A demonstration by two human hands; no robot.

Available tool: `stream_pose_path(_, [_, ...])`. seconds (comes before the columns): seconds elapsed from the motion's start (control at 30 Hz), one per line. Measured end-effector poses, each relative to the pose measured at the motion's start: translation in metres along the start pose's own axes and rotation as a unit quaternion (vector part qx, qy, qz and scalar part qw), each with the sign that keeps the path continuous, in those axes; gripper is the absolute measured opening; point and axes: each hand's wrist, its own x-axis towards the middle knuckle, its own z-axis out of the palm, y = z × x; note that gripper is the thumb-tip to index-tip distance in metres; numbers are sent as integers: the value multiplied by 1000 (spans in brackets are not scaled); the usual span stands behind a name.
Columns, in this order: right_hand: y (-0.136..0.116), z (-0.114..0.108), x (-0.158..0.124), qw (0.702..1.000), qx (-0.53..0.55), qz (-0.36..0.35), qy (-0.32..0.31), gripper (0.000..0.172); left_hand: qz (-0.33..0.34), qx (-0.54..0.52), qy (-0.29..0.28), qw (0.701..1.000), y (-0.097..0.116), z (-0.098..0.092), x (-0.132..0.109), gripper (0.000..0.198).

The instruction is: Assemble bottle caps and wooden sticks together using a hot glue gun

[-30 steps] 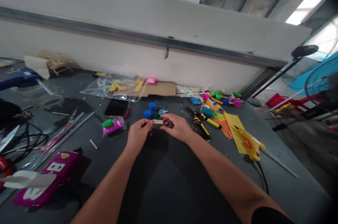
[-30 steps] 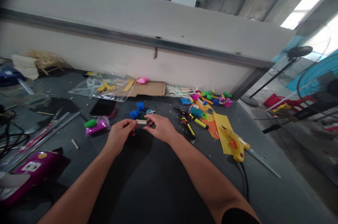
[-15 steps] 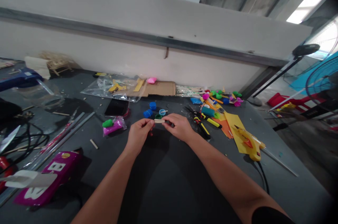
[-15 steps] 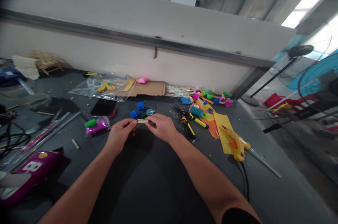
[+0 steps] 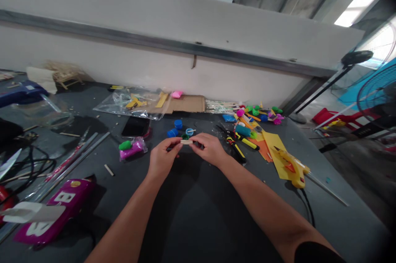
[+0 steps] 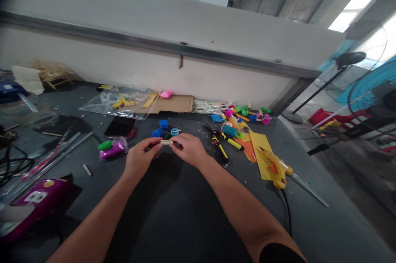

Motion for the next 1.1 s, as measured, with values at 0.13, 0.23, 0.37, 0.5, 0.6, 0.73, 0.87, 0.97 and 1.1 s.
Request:
stream_pose_path(0.13, [1,1,0,1000,6,-1,1,19,19,27,12,999,-1,0,-1,24])
stream_pose_path(0.23, [1,2,-1,1000,13,2,11,20,19,38,13,999,0,0,-1,23])
stream_pose_path(0.37, [1,4,-1,1000,20,6,19,24,4,43,14,999,2,1,-2,22])
stream_pose_path(0.5, [1,5,-2,999,28,13,25,24,-2,40,10,999,3,1,-2,22])
stream_pose_path(0.6, [1,6,-2,999,38,21,32,24,-3,37,6,999,3,2,-2,23])
stream_pose_path(0.73, [0,7,-2,997,55,39,31,25,-6,29,7,1000,3,2,-2,23])
stream_pose_path(0.87, [-1,7,-1,995,77,62,35,25,-7,25,4,1000,4,3,-3,22])
stream_pose_path(0.97, [-2,8,-1,993,86,74,43,22,-13,5,5,1000,3,2,-2,25])
stream_pose_path(1.1, [-4,7,1,991,90,83,60,18,-41,-26,10,999,1,1,0,30])
